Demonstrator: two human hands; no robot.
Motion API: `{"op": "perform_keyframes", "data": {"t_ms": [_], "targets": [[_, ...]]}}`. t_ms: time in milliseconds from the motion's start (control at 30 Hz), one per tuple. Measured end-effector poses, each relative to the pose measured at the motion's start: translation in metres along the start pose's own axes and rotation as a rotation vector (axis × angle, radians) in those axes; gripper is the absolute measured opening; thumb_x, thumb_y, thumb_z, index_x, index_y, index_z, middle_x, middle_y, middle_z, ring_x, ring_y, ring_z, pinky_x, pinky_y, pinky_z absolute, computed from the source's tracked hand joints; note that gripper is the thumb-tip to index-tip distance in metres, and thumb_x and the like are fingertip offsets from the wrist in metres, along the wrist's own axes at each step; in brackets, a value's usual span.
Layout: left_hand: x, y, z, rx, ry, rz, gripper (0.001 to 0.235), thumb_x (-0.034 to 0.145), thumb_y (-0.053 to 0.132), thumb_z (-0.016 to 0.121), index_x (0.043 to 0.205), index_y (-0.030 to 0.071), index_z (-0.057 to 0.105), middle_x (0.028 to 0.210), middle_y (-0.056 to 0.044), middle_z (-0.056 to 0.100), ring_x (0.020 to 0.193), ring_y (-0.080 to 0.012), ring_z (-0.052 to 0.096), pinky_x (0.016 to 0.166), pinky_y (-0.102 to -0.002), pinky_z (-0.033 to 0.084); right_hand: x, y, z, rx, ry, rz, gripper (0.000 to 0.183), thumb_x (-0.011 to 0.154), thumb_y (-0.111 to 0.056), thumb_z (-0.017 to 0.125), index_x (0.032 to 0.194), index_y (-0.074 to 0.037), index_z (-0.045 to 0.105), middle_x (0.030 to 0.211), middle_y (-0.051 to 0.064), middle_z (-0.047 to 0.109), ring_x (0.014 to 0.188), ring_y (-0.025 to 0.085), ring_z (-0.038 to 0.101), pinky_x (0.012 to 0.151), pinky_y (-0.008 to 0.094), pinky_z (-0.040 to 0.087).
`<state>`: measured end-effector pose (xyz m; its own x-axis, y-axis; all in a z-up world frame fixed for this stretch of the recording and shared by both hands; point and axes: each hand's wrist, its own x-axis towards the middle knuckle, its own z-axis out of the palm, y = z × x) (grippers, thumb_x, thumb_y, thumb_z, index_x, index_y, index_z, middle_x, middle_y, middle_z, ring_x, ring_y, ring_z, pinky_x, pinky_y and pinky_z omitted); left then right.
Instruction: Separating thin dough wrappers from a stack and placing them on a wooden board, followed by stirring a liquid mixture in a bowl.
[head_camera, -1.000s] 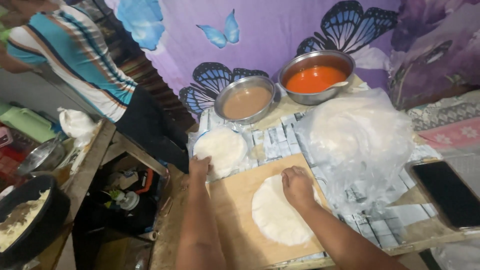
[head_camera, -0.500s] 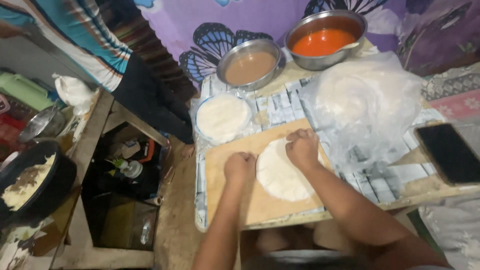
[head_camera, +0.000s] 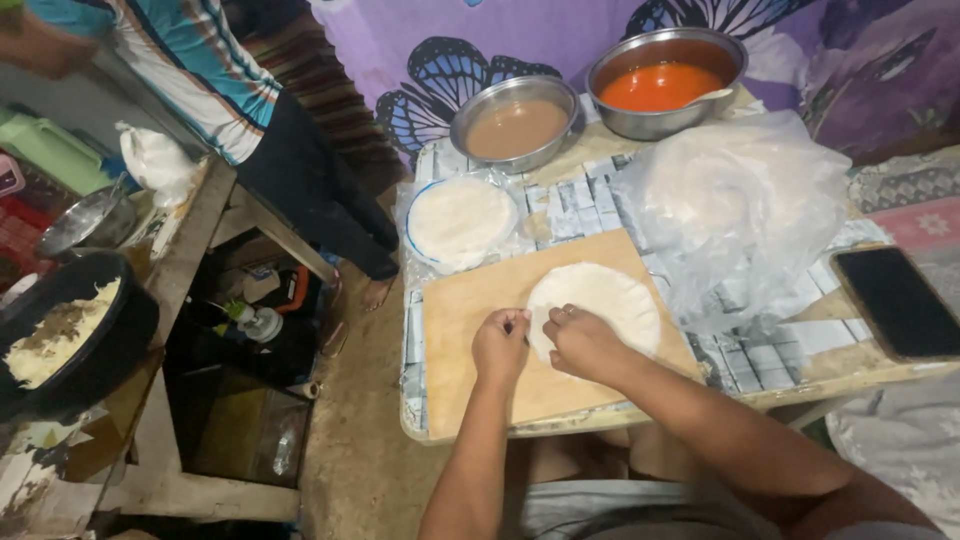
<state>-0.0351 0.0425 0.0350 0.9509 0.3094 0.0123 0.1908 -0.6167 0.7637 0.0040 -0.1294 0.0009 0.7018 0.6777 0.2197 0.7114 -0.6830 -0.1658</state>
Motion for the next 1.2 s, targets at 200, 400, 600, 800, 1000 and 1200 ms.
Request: {"op": "perform_keyframes", "data": {"t_ms": [200,400,600,800,1000,1200], "targets": [[0.009,-0.018,0.006,-0.318,-0.042,0.023,0.02,0.099,0.034,0.064,0.109,0.021,0.074,0.081,-0.004,0.075,0.082,-0.0204,0.073,0.078,-0.036,0.057,0.0,0.019,0.028,0.117,0.343,-0.099,0.014,0.078,-0.023,0.068,0.076,-0.01,0.069,0.077,0.006,0.066,0.078,0.027,0.067,0.07,0.035,0.056],[0.011,-0.017,0.012,-0.565,-0.177,0.126,0.064,0.083,0.013,0.08,0.139,0.008,0.049,0.115,-0.015,0.066,0.092,-0.024,0.068,0.076,-0.036,0.062,-0.007,0.03,0.015,0.774,0.317,0.231,0.004,0.083,-0.014,0.074,0.079,-0.013,0.073,0.082,0.003,0.072,0.074,0.02,0.065,0.069,0.032,0.055],[0.016,-0.027,0.033,-0.701,-0.208,0.183,0.1,0.075,-0.009,0.081,0.16,0.008,0.03,0.12,-0.013,0.047,0.091,-0.0258,0.063,0.078,-0.035,0.062,-0.005,0.067,0.049,1.117,0.347,0.47,0.01,0.091,-0.011,0.066,0.098,-0.013,0.074,0.078,0.002,0.068,0.073,0.015,0.062,0.07,0.031,0.053],[0.03,-0.041,0.038,-0.812,-0.079,0.151,0.082,0.077,-0.016,0.07,0.149,0.01,0.04,0.126,-0.017,0.055,0.108,-0.0321,0.062,0.093,-0.043,0.056,-0.004,0.102,0.011,1.523,0.534,0.707,0.017,0.101,-0.026,0.051,0.109,-0.017,0.064,0.079,0.0,0.063,0.067,0.011,0.062,0.06,0.023,0.048],[0.02,-0.037,0.031,-0.394,0.04,0.131,0.038,0.08,-0.001,0.069,0.109,0.022,0.078,0.127,-0.009,0.054,0.117,-0.0257,0.061,0.1,-0.033,0.053,-0.038,0.175,-0.029,1.637,0.64,0.756,0.029,0.106,-0.036,0.051,0.126,-0.018,0.064,0.109,0.001,0.069,0.098,0.008,0.067,0.091,0.027,0.051],[0.016,-0.028,0.043,-0.203,0.216,0.362,0.026,0.082,0.027,0.083,0.107,0.033,0.082,0.117,0.0,0.057,0.109,-0.0207,0.056,0.1,-0.034,0.047,-0.006,0.116,-0.017,0.76,0.612,0.27,0.021,0.102,-0.009,0.055,0.115,0.001,0.068,0.123,0.024,0.066,0.122,0.036,0.059,0.112,0.048,0.039]]}}
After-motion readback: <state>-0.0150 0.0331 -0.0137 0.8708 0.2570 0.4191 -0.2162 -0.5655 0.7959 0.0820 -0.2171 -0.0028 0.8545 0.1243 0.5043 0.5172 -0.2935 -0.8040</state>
